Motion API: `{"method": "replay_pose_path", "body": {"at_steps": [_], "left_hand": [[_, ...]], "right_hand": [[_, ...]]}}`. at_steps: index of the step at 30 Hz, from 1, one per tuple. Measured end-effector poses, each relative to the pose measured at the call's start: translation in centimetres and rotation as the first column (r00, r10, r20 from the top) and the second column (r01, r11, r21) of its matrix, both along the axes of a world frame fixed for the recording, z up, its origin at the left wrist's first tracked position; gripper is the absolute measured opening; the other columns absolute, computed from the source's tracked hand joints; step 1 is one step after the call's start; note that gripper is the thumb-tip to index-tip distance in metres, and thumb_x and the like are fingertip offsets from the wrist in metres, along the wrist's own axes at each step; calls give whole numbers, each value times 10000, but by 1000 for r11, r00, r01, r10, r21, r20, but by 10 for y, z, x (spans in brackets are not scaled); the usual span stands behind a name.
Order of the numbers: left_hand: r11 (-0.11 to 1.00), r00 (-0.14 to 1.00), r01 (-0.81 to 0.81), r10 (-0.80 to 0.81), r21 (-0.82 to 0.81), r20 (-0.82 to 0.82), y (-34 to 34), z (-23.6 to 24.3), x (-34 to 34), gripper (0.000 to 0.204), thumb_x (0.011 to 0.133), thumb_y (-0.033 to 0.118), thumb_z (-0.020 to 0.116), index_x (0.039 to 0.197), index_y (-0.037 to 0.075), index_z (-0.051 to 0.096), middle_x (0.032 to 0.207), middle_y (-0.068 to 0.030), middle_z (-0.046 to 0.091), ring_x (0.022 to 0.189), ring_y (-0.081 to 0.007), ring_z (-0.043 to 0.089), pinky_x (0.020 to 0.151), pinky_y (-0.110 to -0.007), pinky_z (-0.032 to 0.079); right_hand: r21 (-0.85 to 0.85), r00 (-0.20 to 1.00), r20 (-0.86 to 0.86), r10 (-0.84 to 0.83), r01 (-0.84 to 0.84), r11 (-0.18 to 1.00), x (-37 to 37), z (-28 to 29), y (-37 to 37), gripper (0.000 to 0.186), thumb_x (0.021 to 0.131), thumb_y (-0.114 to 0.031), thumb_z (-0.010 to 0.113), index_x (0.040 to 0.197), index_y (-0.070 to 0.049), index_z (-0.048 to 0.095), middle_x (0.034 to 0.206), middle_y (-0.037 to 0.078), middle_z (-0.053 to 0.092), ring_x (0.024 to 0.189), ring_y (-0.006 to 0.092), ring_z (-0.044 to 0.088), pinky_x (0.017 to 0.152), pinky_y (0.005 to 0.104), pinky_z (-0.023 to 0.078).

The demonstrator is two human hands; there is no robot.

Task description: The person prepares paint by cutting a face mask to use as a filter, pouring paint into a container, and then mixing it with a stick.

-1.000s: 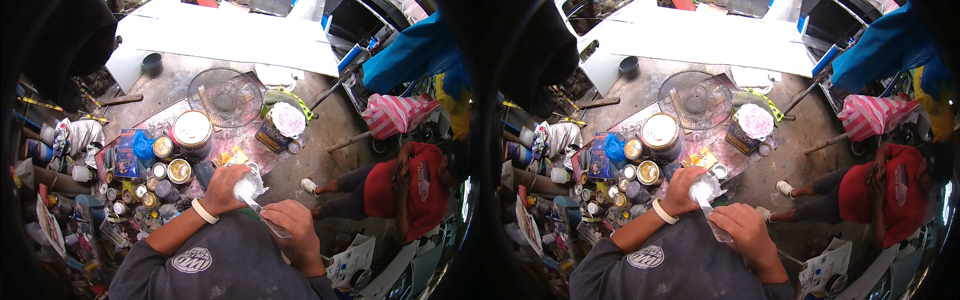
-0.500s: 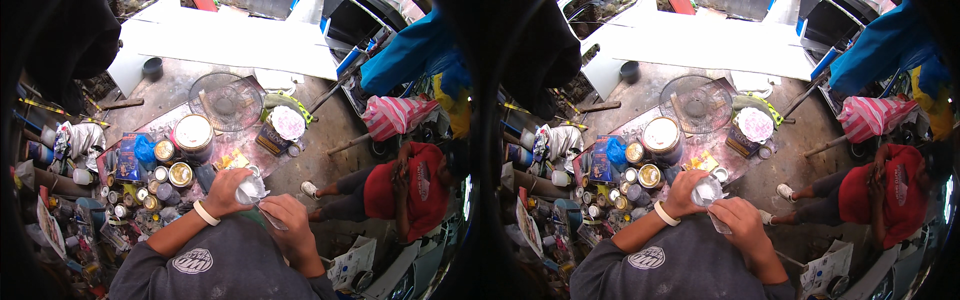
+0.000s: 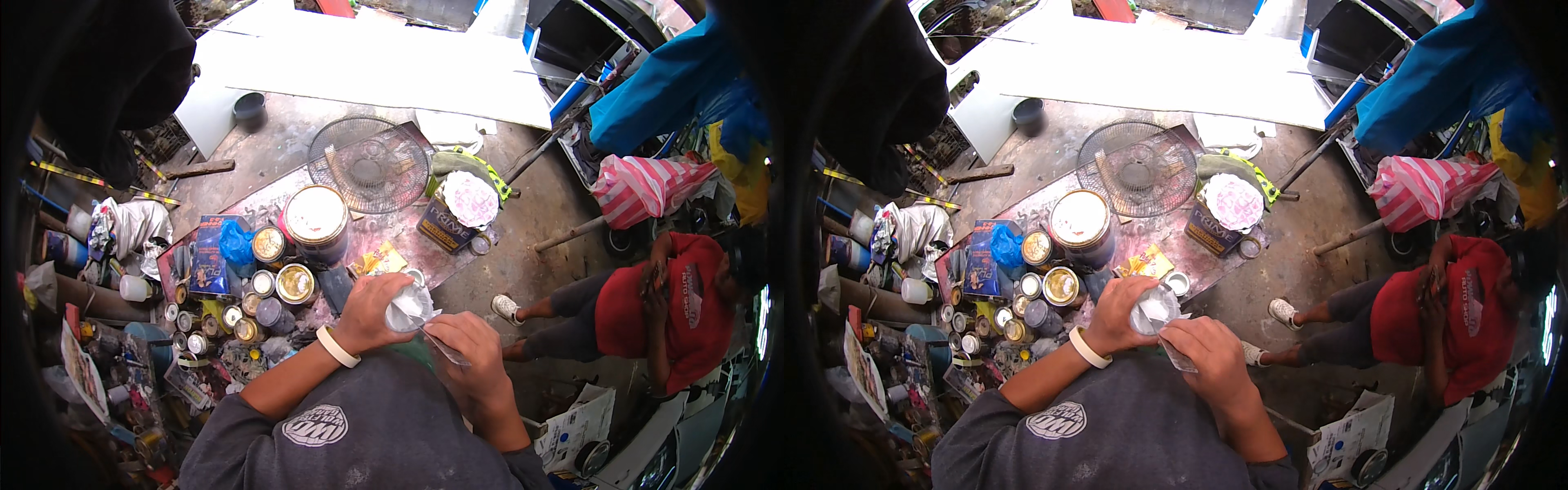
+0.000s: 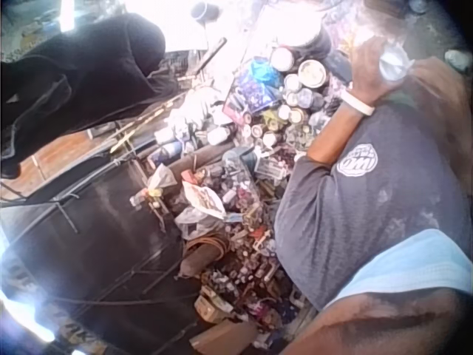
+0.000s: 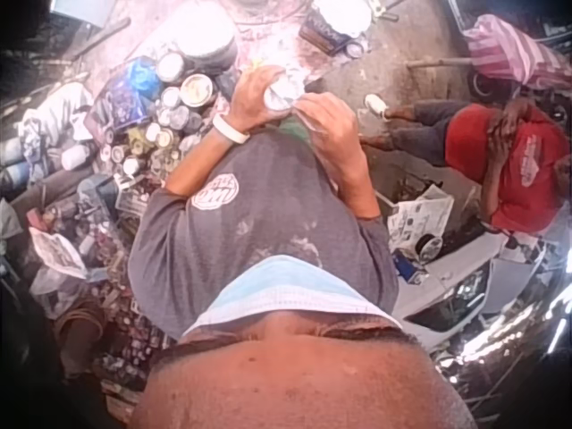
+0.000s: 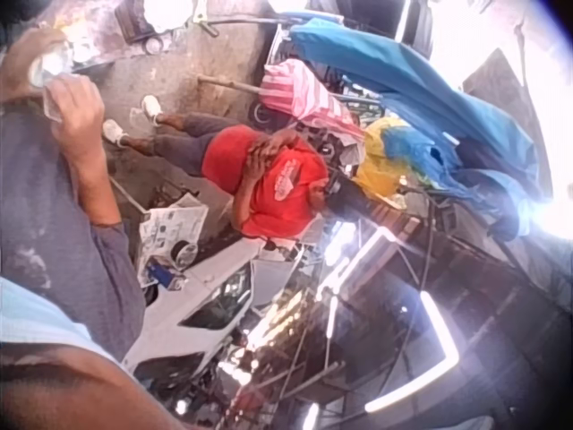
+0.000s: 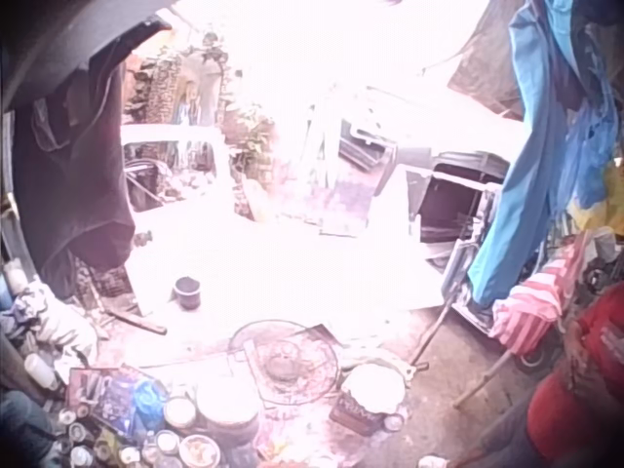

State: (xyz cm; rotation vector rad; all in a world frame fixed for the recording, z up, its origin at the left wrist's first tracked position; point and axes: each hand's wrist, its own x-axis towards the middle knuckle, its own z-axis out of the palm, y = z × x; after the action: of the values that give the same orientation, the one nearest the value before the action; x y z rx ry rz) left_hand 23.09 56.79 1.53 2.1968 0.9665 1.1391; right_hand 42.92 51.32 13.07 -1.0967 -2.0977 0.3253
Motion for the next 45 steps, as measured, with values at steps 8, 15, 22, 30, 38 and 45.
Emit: {"method": "replay_pose_path", "body": {"at_steps": [8, 15, 22, 30, 38, 45], "left_hand": [[1000, 1000, 0, 0, -3, 2, 0, -1, -2, 921, 625, 294, 939, 1420, 97, 516, 1342, -91, 640, 1250, -265, 611, 994, -431, 453], [1000, 1000, 4, -4, -10, -4, -1, -1, -2, 930, 627, 288, 935, 1429, 94, 507, 1342, -94, 640, 1247, -264, 611, 994, -429, 452], [1000, 1000, 1, -1, 6, -9, -1, -2, -3, 940, 618, 284, 939, 1430, 97, 504, 1348, -96, 637, 1242, -266, 612, 994, -429, 451], [1000, 1000, 12, -11, 11, -9, 0, 2, -1, 957, 602, 296, 948, 1426, 94, 506, 1356, -93, 635, 1240, -270, 613, 985, -427, 453], [1000, 1000, 17, -17, 5, -2, -1, 2, 1, 948, 600, 289, 947, 1419, 91, 513, 1347, -96, 642, 1244, -273, 616, 980, -426, 458], [1000, 1000, 12, -12, -15, -11, 2, 1, -4, 991, 566, 310, 962, 1420, 87, 512, 1356, -96, 638, 1249, -274, 613, 997, -433, 451]], "right_hand": [[11, 1000, 3, 14, -14, 1000, -1, -1, 2, 299, 768, -4, 817, 1039, -52, 701, 957, 107, 737, 771, 299, 696, 660, 385, 530], [-22, 998, -53, -38, 36, 999, -6, -1, 0, 244, 817, 1, 779, 1045, -31, 698, 934, 129, 735, 754, 319, 691, 668, 391, 532], [-6, 998, -42, -39, 39, 999, -5, -2, -1, 278, 812, -34, 805, 1064, -47, 688, 967, 106, 729, 788, 298, 687, 678, 403, 532], [-7, 995, -65, -78, 78, 997, -6, 0, -4, 238, 822, -9, 787, 1038, -42, 692, 953, 116, 732, 789, 305, 691, 691, 393, 533], [8, 999, -36, -41, 41, 999, -3, 0, -4, 275, 799, 7, 800, 1043, -52, 689, 942, 113, 733, 773, 308, 690, 676, 391, 533], [-13, 999, -2, 51, -51, 999, -2, 17, -14, 333, 739, 11, 827, 1035, -63, 693, 966, 98, 729, 776, 303, 690, 667, 391, 529]]}}
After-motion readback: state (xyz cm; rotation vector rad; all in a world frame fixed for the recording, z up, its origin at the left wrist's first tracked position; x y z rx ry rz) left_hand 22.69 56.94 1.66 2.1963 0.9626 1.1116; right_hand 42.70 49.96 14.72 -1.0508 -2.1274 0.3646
